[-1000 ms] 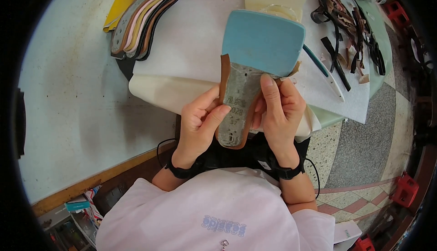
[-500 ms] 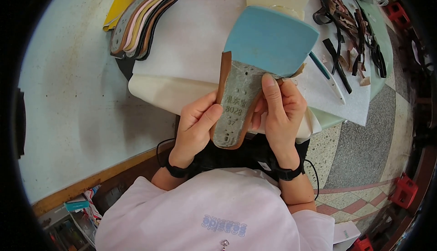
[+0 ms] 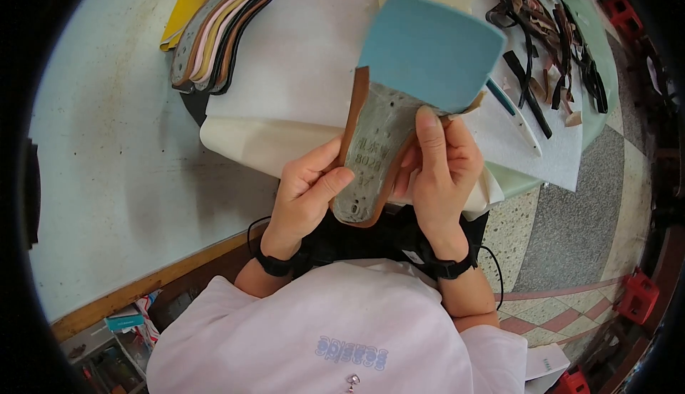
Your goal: Applying adhesive to a shoe sole and attaching a fabric lining component.
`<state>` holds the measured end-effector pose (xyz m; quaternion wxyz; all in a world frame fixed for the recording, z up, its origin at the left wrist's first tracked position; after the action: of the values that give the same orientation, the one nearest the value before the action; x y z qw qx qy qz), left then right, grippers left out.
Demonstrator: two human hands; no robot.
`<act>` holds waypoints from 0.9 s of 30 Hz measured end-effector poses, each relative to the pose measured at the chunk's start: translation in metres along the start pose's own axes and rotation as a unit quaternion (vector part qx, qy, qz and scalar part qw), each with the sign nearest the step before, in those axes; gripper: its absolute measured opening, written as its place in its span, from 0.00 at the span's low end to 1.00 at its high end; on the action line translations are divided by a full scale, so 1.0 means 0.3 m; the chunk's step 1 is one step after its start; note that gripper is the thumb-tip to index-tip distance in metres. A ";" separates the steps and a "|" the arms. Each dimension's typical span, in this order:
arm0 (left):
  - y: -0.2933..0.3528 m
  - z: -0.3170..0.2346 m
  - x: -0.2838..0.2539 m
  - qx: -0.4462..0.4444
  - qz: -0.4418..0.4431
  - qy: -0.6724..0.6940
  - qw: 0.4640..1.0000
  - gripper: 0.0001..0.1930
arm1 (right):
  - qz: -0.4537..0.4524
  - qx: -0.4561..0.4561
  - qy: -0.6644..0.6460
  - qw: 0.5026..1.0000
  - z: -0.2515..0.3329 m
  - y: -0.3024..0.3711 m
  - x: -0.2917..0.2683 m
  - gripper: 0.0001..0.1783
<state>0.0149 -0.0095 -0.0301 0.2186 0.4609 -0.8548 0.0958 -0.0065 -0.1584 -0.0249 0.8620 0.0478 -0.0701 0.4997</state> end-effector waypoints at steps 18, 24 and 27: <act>0.045 0.033 -0.011 -0.021 0.060 0.062 0.996 0.32 | -0.069 -0.048 -0.096 0.992 -0.020 -0.009 -0.019 0.10; 0.096 0.035 -0.059 0.001 0.046 0.208 0.977 0.29 | -0.050 -0.051 -0.145 0.987 -0.038 -0.013 -0.033 0.09; 0.117 0.029 -0.064 -0.037 0.047 0.262 0.963 0.26 | -0.044 -0.061 -0.153 0.985 -0.039 -0.012 -0.028 0.09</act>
<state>-0.0074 0.0212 -0.0453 0.4468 0.3708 -0.7913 0.1916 -0.0067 -0.1655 -0.0379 0.8634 0.0746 -0.2295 0.4430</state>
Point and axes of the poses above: each hand's wrist, its own y-axis away from the middle knuckle, its own x-axis out of the palm, z = x × y, the point moved 3 cm from there along -y, towards the middle knuckle, and after that the axes turned 10 degrees about y, right-handed, at the moved point
